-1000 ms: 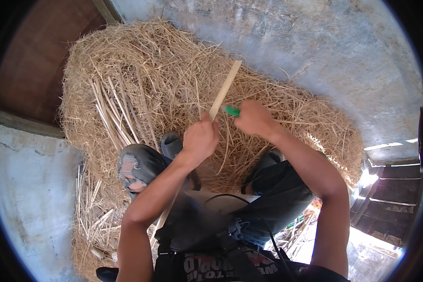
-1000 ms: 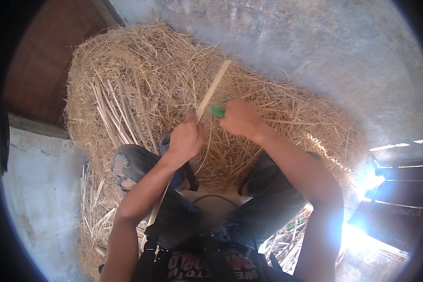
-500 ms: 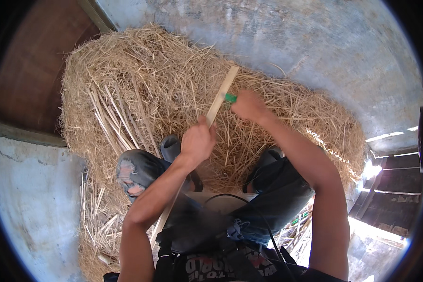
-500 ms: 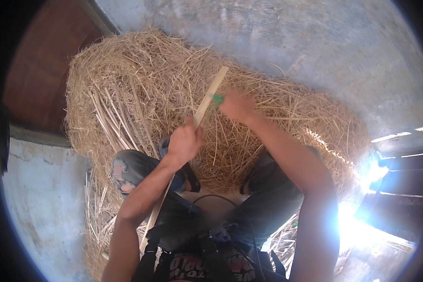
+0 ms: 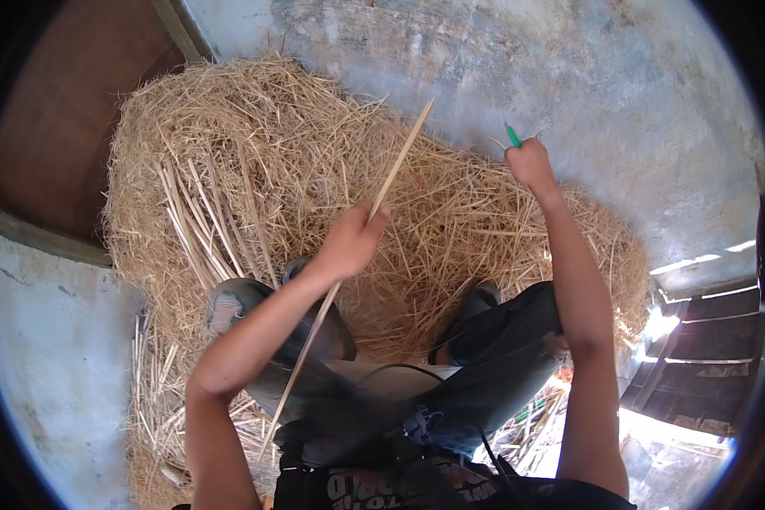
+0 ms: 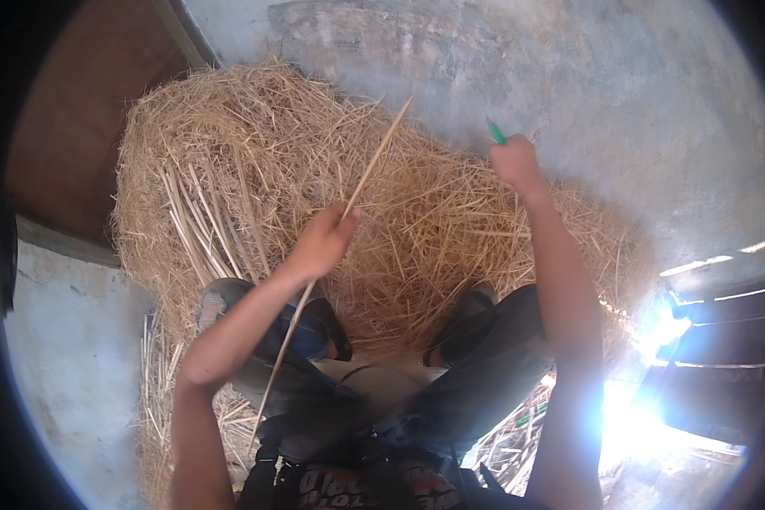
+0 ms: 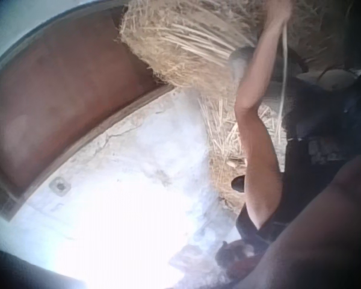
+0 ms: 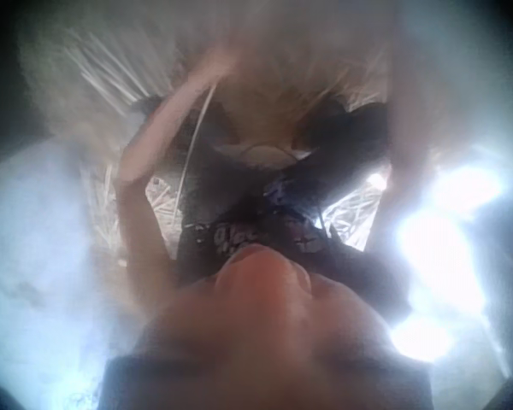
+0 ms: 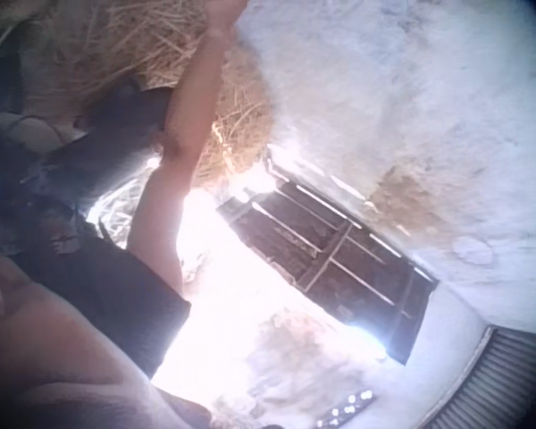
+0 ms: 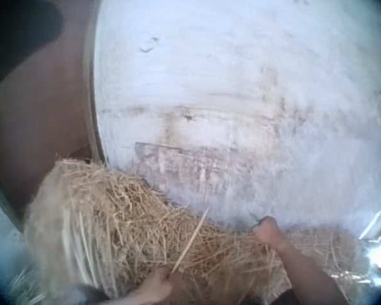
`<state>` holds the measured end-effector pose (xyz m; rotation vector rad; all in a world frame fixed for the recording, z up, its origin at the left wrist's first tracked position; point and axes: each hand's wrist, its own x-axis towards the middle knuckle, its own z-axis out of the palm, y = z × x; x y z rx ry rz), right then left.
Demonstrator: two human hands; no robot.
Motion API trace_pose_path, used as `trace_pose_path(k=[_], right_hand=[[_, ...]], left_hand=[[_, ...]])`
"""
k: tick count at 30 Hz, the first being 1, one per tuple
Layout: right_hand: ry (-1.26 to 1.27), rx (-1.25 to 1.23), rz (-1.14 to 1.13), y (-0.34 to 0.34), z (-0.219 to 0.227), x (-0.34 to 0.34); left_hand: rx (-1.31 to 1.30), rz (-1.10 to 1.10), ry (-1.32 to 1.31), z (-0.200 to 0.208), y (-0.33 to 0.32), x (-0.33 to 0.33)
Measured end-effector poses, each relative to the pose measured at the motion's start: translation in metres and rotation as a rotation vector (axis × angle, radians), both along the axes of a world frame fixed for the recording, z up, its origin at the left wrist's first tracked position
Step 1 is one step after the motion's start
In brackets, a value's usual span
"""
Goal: The person uses a utility knife to shave thin strips from a length of bamboo while sitting in a workspace containing piles of straw.
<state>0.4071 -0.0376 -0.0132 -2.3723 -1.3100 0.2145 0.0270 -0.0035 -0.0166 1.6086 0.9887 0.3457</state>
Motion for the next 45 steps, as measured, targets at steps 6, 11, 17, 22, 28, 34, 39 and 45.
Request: trace_pose_path(k=[6, 11, 17, 22, 28, 34, 39, 45], right_hand=[[0.278, -0.067, 0.120, 0.003, 0.045, -0.095], [0.177, -0.211, 0.371, -0.009, 0.035, -0.150], [0.222, -0.285, 0.417, -0.011, 0.022, -0.169], [0.113, -0.342, 0.375, 0.024, -0.010, -0.108], [0.186, -0.268, -0.099, 0.010, 0.013, -0.014], [0.193, -0.247, 0.204, 0.010, 0.024, -0.078], [0.240, -0.313, 0.458, -0.002, 0.003, -0.166], [0.215, -0.347, 0.402, 0.010, 0.001, -0.166]], left_hand=[[-0.723, -0.046, -0.311, 0.023, 0.031, 0.030], [-0.739, -0.047, -0.273, 0.012, 0.012, 0.025], [-0.575, 0.001, -0.217, 0.001, 0.002, 0.025], [-0.469, -0.033, -0.066, 0.010, -0.015, 0.013], [-0.430, -0.141, -0.119, 0.001, -0.021, -0.005], [-0.197, -0.130, -0.099, -0.013, -0.004, 0.007], [-0.235, -0.058, -0.087, -0.015, -0.005, 0.007], [-0.107, -0.034, 0.053, -0.021, -0.002, -0.008]])
